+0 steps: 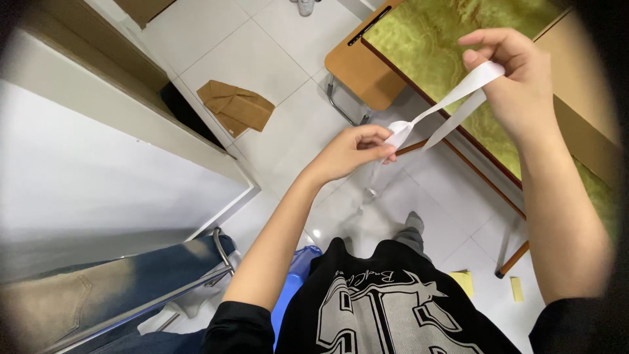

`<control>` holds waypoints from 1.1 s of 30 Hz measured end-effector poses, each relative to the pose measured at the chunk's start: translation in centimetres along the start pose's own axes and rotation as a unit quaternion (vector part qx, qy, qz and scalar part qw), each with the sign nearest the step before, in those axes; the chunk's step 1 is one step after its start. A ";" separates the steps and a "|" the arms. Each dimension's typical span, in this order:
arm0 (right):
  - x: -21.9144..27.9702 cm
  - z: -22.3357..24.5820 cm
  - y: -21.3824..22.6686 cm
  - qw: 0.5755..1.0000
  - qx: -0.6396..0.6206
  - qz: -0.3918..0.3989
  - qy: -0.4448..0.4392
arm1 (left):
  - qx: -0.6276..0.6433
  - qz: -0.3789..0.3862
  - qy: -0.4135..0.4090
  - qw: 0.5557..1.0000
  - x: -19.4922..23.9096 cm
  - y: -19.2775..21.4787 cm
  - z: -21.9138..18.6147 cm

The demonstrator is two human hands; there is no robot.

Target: Packing a black garment into a plastic sleeve and then into a cardboard box

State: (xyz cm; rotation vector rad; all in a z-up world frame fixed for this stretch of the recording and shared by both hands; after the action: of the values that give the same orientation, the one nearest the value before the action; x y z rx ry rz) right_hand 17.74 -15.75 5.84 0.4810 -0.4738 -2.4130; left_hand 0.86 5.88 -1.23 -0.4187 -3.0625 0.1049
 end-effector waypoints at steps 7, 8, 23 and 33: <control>-0.3 -0.7 -2.5 0.989 -0.019 0.127 -0.071 | -0.007 -0.001 -0.075 0.997 -2.5 -0.3 -3.8; -0.1 -0.2 -2.8 0.980 -0.016 0.172 -0.096 | -0.015 -0.017 -0.077 0.997 -2.6 -0.2 -4.0; 0.5 -3.1 -4.5 0.876 -0.234 0.395 -0.147 | -0.026 -0.002 -0.108 0.994 -2.1 1.6 -2.2; 0.3 -1.0 -3.5 0.885 -0.279 0.354 -0.116 | -0.077 -0.066 -0.051 0.994 -0.6 3.9 -0.8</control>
State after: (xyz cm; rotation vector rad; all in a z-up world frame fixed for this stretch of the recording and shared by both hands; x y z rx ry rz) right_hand 16.24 -13.56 3.35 -0.2180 -0.0101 -1.7634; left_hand 2.55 9.50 -0.79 -0.2234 -3.2001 -0.1210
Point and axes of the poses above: each hand's wrist, its own x-axis away from the middle knuckle, its own y-axis out of the back of the hand, z = x × y, the point moved 1 cm from there along -x, towards the middle knuckle, and after that the axes turned 8 degrees about z, right-handed, at the moved point
